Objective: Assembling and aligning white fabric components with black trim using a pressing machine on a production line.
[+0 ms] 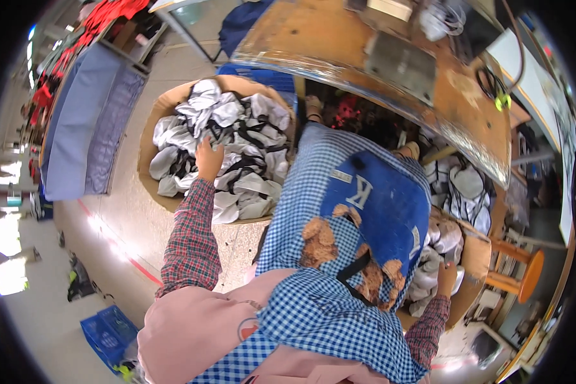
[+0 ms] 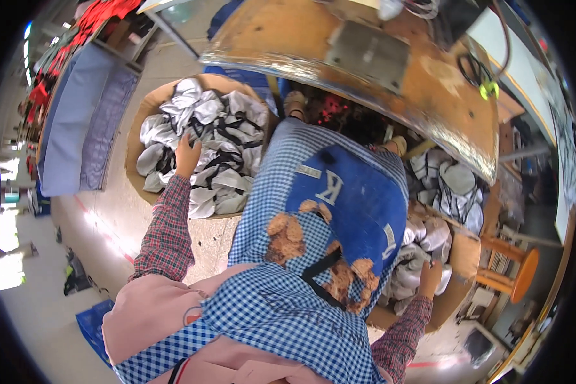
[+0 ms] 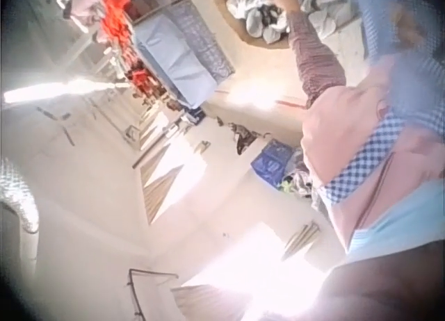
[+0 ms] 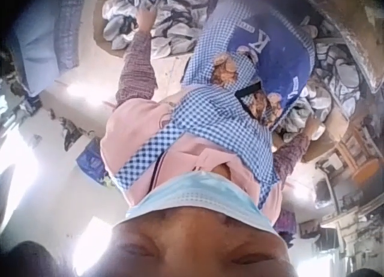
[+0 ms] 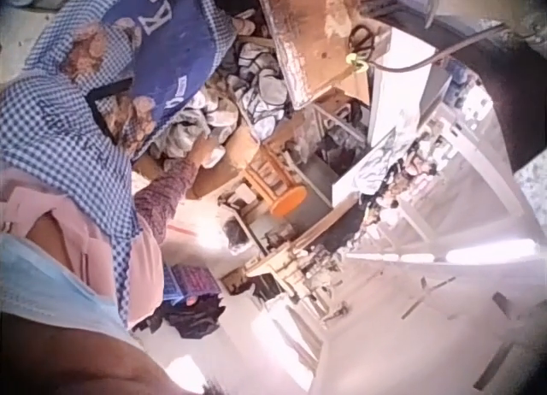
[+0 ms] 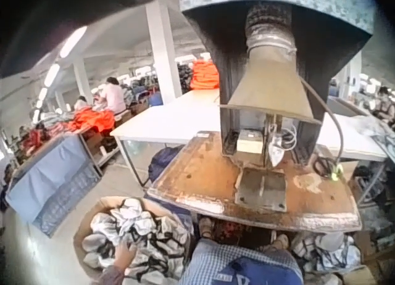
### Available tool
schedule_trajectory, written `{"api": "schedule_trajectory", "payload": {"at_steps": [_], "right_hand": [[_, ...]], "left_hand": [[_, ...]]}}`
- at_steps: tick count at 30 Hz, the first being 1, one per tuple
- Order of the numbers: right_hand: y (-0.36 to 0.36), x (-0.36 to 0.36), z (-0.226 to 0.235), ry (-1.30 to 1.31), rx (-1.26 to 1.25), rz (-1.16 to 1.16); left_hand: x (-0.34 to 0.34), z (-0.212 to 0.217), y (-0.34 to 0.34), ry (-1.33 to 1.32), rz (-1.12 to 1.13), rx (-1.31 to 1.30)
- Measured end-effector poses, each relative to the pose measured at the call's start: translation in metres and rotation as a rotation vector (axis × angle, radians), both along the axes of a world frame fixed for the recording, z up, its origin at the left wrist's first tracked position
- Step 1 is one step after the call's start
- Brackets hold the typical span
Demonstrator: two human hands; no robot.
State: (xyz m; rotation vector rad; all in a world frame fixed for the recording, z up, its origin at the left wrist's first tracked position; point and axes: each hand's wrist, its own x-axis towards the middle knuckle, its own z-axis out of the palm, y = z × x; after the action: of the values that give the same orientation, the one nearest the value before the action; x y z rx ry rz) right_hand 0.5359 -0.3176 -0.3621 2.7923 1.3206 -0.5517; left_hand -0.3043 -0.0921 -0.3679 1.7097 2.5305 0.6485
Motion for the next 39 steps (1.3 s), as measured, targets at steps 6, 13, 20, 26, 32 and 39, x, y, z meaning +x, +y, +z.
{"api": "schedule_trajectory", "payload": {"at_steps": [6, 13, 20, 26, 32, 39], "right_hand": [[0.037, -0.028, 0.022, -0.011, 0.124, 0.283], [0.045, -0.037, 0.037, 0.014, 0.094, 0.346], [0.081, -0.081, 0.084, -0.034, 0.163, 0.370], [0.140, -0.188, 0.171, 0.001, 0.516, 0.502], [0.171, -0.305, 0.225, 0.260, 0.783, 0.730], [0.169, -0.415, 0.259, 0.744, 0.740, 1.085]], "left_hand": [[-0.070, 0.013, 0.009, -0.154, 0.565, -0.178], [-0.137, -0.029, 0.017, -0.583, 0.431, 0.115], [-0.098, -0.017, 0.053, -0.368, 0.464, 0.268], [-0.001, 0.089, 0.029, -1.164, 0.221, 0.835], [0.123, 0.187, 0.008, -1.841, -0.229, 0.595], [0.121, 0.202, 0.101, -1.692, -0.026, 0.934]]}}
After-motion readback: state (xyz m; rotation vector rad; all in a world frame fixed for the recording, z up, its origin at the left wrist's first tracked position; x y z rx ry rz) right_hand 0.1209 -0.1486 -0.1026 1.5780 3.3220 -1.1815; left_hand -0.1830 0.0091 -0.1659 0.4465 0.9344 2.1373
